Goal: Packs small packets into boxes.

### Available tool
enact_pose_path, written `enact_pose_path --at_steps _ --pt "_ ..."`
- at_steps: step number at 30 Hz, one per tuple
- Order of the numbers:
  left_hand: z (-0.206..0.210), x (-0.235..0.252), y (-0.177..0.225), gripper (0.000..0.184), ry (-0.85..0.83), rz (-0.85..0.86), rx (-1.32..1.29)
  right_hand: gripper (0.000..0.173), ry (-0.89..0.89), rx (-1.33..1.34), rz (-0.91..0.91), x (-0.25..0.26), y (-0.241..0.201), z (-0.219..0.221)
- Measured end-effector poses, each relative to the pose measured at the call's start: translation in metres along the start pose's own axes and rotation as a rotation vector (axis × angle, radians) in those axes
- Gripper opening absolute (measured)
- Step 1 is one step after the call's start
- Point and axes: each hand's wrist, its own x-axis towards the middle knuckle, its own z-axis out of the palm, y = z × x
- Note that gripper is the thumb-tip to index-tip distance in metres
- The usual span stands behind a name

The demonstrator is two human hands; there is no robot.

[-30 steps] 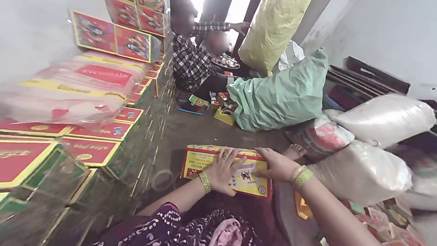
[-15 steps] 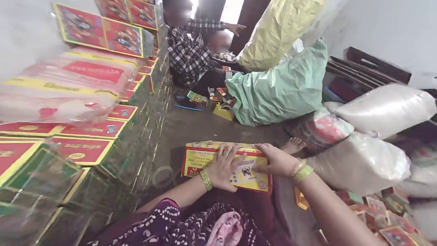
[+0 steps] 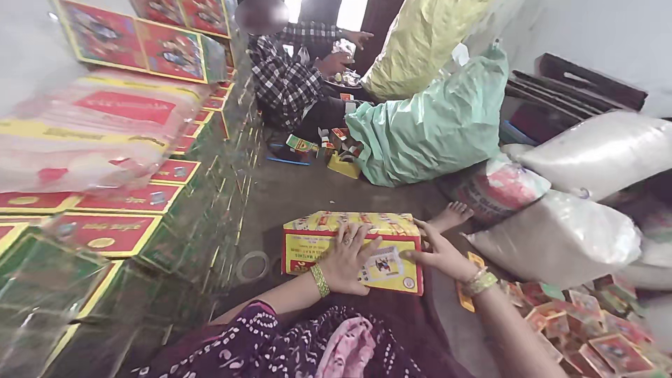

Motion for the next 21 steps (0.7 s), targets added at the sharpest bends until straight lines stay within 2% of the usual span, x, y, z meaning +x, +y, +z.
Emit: enact_pose_path --at_steps 8,15,21 --pt "0.0054 -0.0053 0.0048 0.124 0.071 0.018 0.028 0.098 0.023 0.022 -0.067 -0.0083 0.0025 0.0122" --pt "0.0017 -0.004 0.0084 0.121 0.014 -0.001 0.027 0.095 0.025 0.054 -0.073 -0.0077 0.0069 0.0116" --pt "0.0046 -0.0033 0.0065 0.123 0.05 0.029 0.057 0.095 0.032 0.042 -0.092 -0.0081 0.01 0.0121"
